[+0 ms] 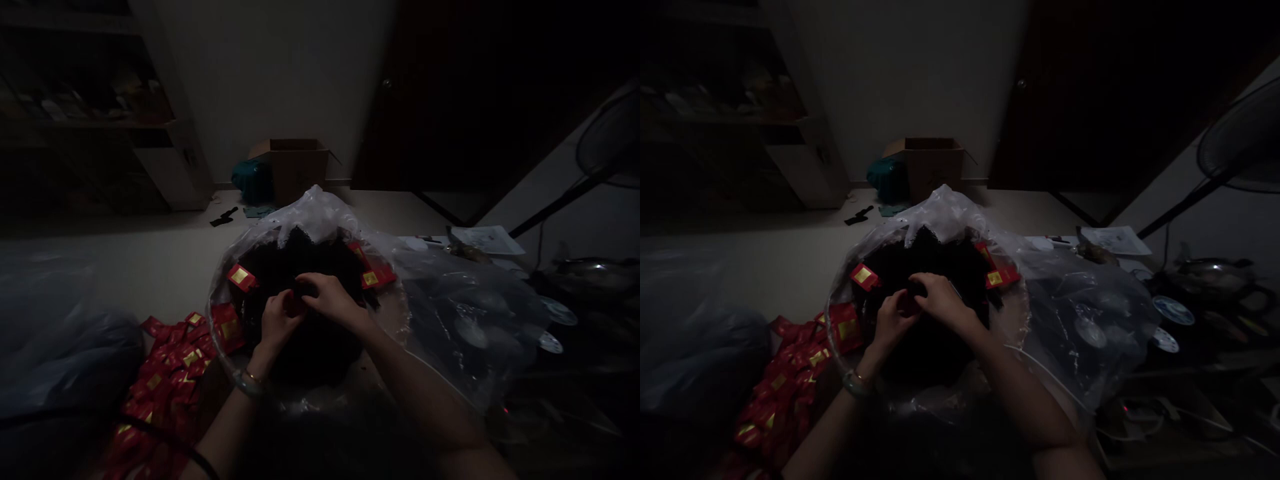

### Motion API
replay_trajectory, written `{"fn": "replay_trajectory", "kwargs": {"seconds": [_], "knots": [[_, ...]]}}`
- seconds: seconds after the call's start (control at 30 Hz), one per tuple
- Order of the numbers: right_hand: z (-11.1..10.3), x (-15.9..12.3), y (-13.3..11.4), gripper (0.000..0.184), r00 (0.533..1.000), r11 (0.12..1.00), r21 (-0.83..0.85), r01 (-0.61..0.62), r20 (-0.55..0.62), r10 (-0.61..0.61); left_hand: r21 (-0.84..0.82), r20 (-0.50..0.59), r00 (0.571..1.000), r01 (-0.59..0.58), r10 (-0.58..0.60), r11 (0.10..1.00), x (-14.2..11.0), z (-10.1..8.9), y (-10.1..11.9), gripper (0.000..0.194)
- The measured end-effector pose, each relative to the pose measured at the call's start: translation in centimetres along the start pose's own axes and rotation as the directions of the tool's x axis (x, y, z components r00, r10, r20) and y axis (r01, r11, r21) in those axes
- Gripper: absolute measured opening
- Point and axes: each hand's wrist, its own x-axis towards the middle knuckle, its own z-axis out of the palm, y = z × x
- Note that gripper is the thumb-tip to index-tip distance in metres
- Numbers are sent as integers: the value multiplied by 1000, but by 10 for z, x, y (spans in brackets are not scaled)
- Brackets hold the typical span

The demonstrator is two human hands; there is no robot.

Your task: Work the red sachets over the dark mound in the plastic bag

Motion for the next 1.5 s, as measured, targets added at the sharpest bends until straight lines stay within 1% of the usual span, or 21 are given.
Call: {"fn": "replay_trajectory", "kwargs": {"seconds": [0.1, 0.2, 0.3, 0.4, 0.47, 0.53, 0.63, 0.8, 0.93, 0.97, 1.0, 1.1, 1.13, 1.2, 1.27, 1.3, 1.33, 1.37, 1.43, 1.47, 1.5], "knots": [[1, 1, -1, 34, 999, 995, -92, 31, 33, -28, 8, -4, 1000, -18, 18, 1000, 0, 2, 1, 44], [6, 3, 0, 29, 994, 981, -166, 99, 65, -89, 38, 0, 1000, -28, 28, 999, -1, 4, 1, 44], [12, 4, 3, 36, 987, 979, -133, 154, 60, -147, 67, 3, 1000, -23, 23, 997, -1, 5, 1, 45], [15, 3, 7, 49, 990, 989, -55, 135, -23, -137, 64, -11, 1000, -16, 17, 998, -2, 4, -1, 44], [14, 1, 10, 53, 991, 992, -5, 124, -43, -125, 44, -21, 1000, -5, 6, 999, -3, 4, -3, 44], [12, -3, 12, 52, 991, 991, 14, 136, 13, -136, 20, -23, 1000, 13, -12, 1000, -3, 4, -5, 46], [9, -7, 14, 45, 980, 987, -23, 161, 121, -157, 11, -22, 999, 29, -29, 1000, -4, 5, -6, 46], [8, -10, 11, 40, 990, 986, -89, 140, 24, -139, -22, -33, 999, 25, -25, 999, -5, 6, -11, 46], [10, -13, 6, 33, 969, 986, -105, 127, 226, -101, -54, -29, 999, 31, -33, 998, -6, 6, -13, 54], [11, -13, 6, 32, 968, 987, -105, 122, 234, -94, -56, -31, 999, 32, -34, 998, -6, 6, -13, 54], [12, -14, 5, 30, 975, 988, -107, 114, 203, -90, -56, -38, 999, 32, -35, 998, -6, 6, -13, 53], [13, -16, 5, 25, 996, 988, -125, 88, 31, -84, -51, -77, 997, 17, -21, 999, -7, 7, -12, 48], [13, -17, 6, 25, 997, 987, -138, 80, 17, -79, -48, -86, 996, 3, -8, 999, -7, 7, -12, 47], [13, -17, 7, 25, 995, 984, -163, 67, 86, -54, -35, -93, 995, -29, 25, 999, -7, 7, -11, 46], [14, -18, 8, 18, 984, 988, -138, 73, 172, -49, -19, -91, 995, -46, 44, 999, -7, 7, -11, 46], [15, -18, 10, 14, 983, 992, -101, 81, 171, -63, -15, -90, 995, -46, 45, 999, -7, 7, -10, 46], [16, -18, 12, 11, 989, 995, -56, 84, 123, -77, -15, -93, 995, -45, 43, 999, -7, 6, -10, 45], [16, -19, 15, 11, 996, 997, -15, 80, 38, -79, -17, -98, 994, -44, 43, 999, -7, 4, -9, 45], [18, -20, 23, 12, 990, 999, 37, 33, -138, -27, -28, -119, 992, -54, 50, 998, -6, 0, -8, 48], [20, -21, 27, 11, 983, 999, 51, -6, -182, 15, -32, -132, 990, -61, 56, 998, -6, -2, -7, 51], [22, -22, 32, 9, 981, 997, 62, -41, -185, 52, -35, -145, 988, -66, 61, 997, -6, -4, -6, 54]]}}
